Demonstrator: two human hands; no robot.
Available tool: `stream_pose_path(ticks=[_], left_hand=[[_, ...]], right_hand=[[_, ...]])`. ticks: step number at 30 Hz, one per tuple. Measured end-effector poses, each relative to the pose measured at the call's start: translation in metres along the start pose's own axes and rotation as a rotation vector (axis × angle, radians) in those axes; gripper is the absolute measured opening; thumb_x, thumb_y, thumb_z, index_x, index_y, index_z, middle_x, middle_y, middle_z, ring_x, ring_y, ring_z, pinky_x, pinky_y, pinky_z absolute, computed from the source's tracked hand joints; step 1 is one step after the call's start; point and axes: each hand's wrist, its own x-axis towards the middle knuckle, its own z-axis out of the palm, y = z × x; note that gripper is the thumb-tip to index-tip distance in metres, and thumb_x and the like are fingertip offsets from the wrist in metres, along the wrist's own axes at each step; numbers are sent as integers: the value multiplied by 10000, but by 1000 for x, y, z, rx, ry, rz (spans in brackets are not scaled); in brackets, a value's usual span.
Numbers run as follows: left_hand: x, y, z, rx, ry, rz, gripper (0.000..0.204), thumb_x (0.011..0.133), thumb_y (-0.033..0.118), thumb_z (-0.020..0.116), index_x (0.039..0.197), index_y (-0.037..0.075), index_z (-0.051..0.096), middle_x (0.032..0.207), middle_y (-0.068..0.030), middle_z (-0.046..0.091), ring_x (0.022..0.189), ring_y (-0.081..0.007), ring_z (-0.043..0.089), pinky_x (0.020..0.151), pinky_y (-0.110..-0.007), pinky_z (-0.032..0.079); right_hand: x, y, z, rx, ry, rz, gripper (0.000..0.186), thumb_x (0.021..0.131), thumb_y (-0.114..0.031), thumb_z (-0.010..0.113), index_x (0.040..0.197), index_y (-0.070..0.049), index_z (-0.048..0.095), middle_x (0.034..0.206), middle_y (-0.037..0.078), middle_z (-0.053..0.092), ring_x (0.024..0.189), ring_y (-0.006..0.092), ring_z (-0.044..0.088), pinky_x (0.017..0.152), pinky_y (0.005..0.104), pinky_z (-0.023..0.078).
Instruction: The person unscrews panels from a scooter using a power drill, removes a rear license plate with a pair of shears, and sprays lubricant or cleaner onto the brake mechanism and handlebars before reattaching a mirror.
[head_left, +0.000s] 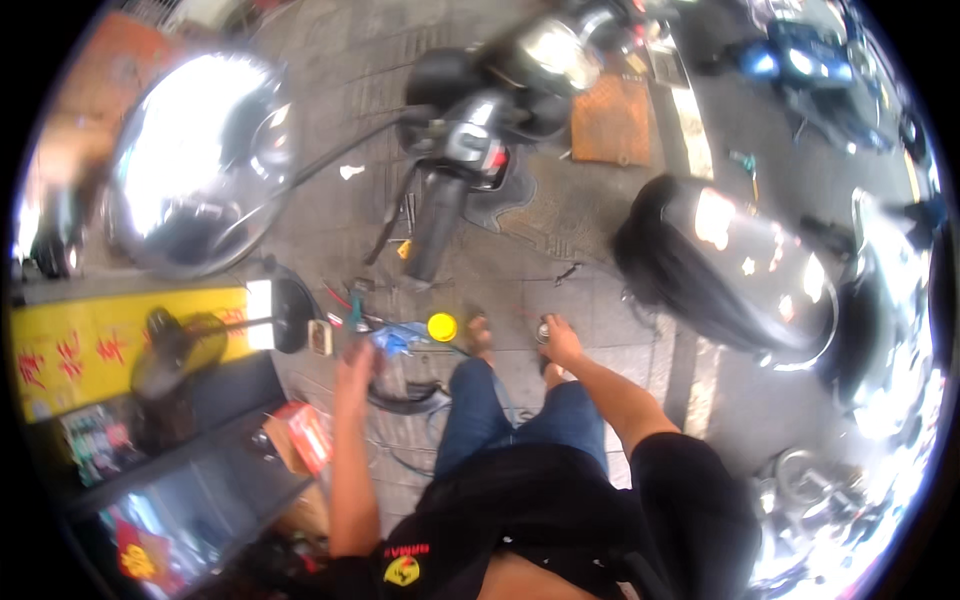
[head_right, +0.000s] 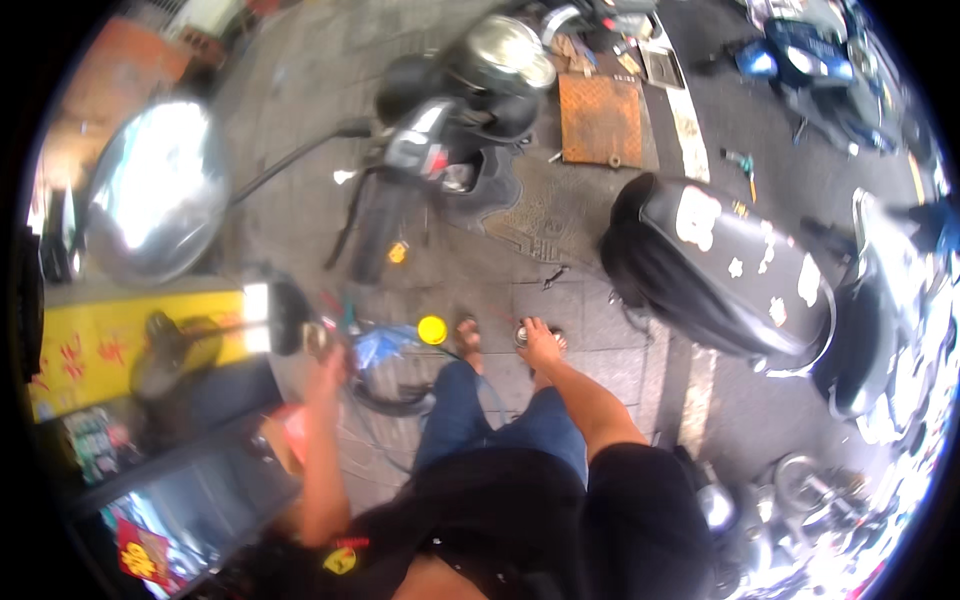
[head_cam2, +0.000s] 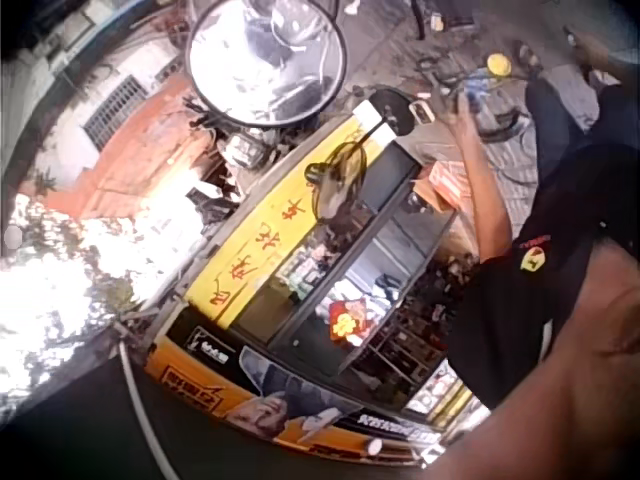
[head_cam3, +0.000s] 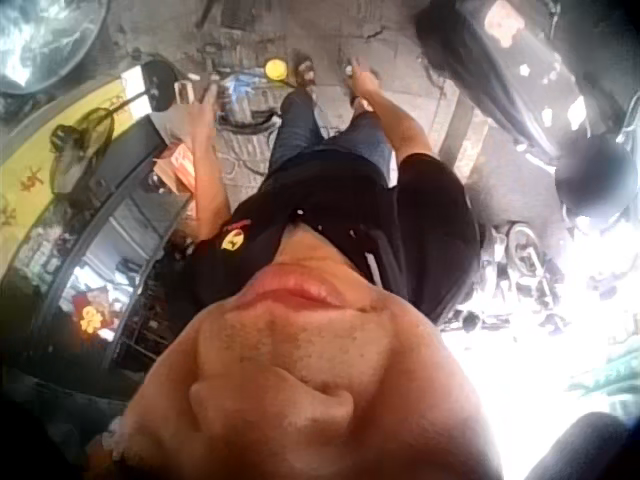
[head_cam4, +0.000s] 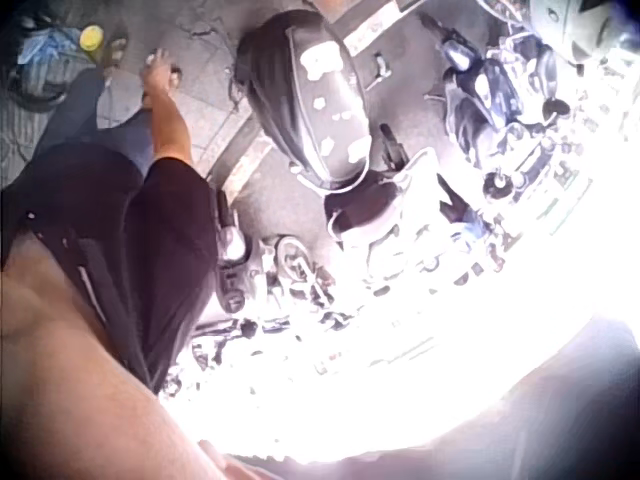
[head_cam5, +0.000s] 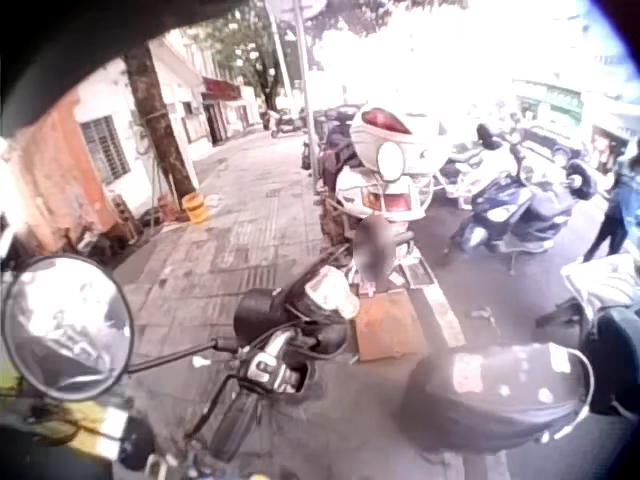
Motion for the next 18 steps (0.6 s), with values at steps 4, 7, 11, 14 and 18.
stream_pose_path(ticks=[4, 7, 11, 14, 18], left_hand=[[-55, 12, 53, 166, -95, 157, 300, 873, 73, 582, 1148, -35, 529, 982, -78, 599, 868, -146, 592, 783, -255, 481], [-67, 73, 82, 41, -155, 246, 431, 894, 163, 563, 1264, -25, 448, 1075, -110, 572, 957, -183, 578, 831, -305, 483], [-62, 152, 109, -151, -175, 613, 578, 905, 310, 534, 1352, -9, 353, 1174, -146, 525, 1008, -218, 564, 854, -361, 481], [-61, 202, 146, 297, -71, 674, 531, 881, 243, 572, 1314, -18, 409, 1098, -124, 554, 891, -189, 574, 757, -292, 469], [-51, 233, 180, 816, 192, 520, 420, 823, 203, 651, 1158, -17, 525, 765, -91, 594, 653, -144, 568, 629, -295, 459]], right_hand=[[37, -28, 35, 162, -63, -113, 633, 642, -147, 728, 1213, -103, 458, 1142, 139, 509, 1054, 350, 514, 874, 428, 457], [62, -41, 36, 187, -103, -149, 546, 680, -210, 706, 1178, -102, 509, 1171, 137, 521, 1053, 358, 511, 889, 441, 448], [126, -48, -53, 214, 95, -173, 388, 758, -297, 637, 1096, -108, 619, 1064, 150, 601, 1050, 352, 540, 902, 450, 443], [188, -32, -157, 266, 525, 146, 262, 777, -280, 612, 887, -48, 663, 901, 185, 650, 866, 348, 627, 751, 429, 511], [251, -65, -271, 446, 533, 121, 324, 777, -337, 619, 1029, -136, 649, 925, 124, 664, 898, 310, 625, 754, 430, 497]])
